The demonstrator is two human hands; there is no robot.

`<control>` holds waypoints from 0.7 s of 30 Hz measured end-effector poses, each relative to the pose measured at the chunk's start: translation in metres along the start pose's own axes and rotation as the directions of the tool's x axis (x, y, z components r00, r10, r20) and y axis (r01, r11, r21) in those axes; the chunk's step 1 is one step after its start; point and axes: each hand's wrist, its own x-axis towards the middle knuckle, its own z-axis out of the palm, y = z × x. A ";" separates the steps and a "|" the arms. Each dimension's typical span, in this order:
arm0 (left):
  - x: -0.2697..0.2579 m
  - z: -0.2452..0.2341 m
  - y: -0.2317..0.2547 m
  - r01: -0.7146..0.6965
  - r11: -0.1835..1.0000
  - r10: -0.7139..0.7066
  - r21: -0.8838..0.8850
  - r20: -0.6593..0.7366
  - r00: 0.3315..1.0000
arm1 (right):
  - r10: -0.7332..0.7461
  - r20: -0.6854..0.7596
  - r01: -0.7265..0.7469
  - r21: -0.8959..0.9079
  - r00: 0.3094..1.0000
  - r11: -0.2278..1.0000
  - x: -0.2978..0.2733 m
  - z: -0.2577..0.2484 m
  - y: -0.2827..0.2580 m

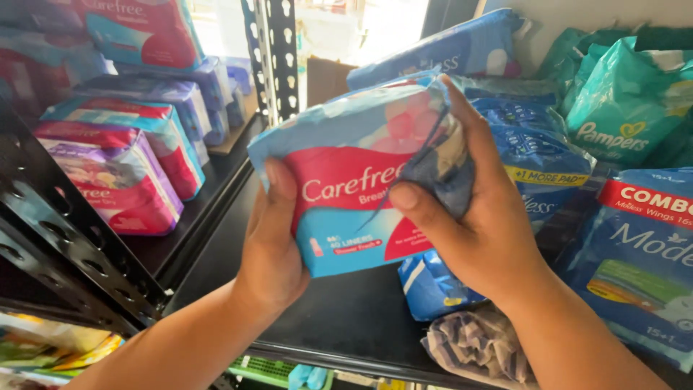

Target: The person wipes the front of various packages of sanitary pads and panty liners on a store shelf using a blue cloth. They handle multiple brands, including Carefree and Charmee, wiping each package individually before placing it back on the shelf.

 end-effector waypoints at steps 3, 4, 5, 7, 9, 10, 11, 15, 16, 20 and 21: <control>0.003 -0.010 -0.012 0.017 1.000 -0.017 0.005 0.028 0.999 | -0.234 -0.069 0.230 -0.065 0.970 0.971 -0.005 0.003 0.003; 0.005 -0.013 -0.018 -0.053 0.992 0.055 0.116 -0.013 0.998 | -0.324 -0.108 0.289 -0.254 0.940 0.923 -0.007 0.004 0.000; 0.008 -0.016 -0.022 -0.120 0.966 0.133 0.229 -0.045 0.990 | -0.419 -0.127 0.329 -0.435 0.899 0.838 -0.008 0.006 -0.002; 0.010 -0.012 -0.014 -0.014 0.972 0.023 0.234 -0.035 0.999 | -0.484 -0.108 0.365 -0.522 0.868 0.771 -0.009 0.010 0.010; 0.010 -0.008 -0.005 0.095 0.966 -0.091 0.239 -0.026 0.996 | -0.541 -0.082 0.392 -0.601 0.837 0.696 -0.010 0.013 0.013; 0.009 -0.005 0.000 0.207 0.974 -0.216 0.092 0.107 0.970 | -0.545 -0.033 0.423 -0.592 0.838 0.686 -0.009 0.013 0.010; 0.009 -0.002 0.005 0.331 0.943 -0.310 -0.040 0.258 0.915 | -0.552 0.015 0.456 -0.582 0.834 0.674 -0.007 0.013 0.007; 0.006 -0.002 0.010 0.280 0.922 -0.204 -0.269 0.278 0.939 | -0.567 0.150 0.507 -0.665 0.810 0.548 -0.015 0.024 0.026; 0.006 -0.004 0.008 0.227 0.942 -0.179 -0.246 0.203 0.963 | -0.592 0.164 0.558 -0.596 0.789 0.578 -0.015 0.028 0.021; 0.006 -0.014 -0.005 0.260 0.951 -0.237 -0.167 0.144 0.961 | -0.707 0.214 0.715 -0.429 0.674 0.552 -0.019 0.033 0.020; 0.005 -0.013 -0.002 0.258 0.952 -0.236 -0.166 0.143 0.961 | -0.708 0.214 0.716 -0.428 0.673 0.551 -0.022 0.033 0.014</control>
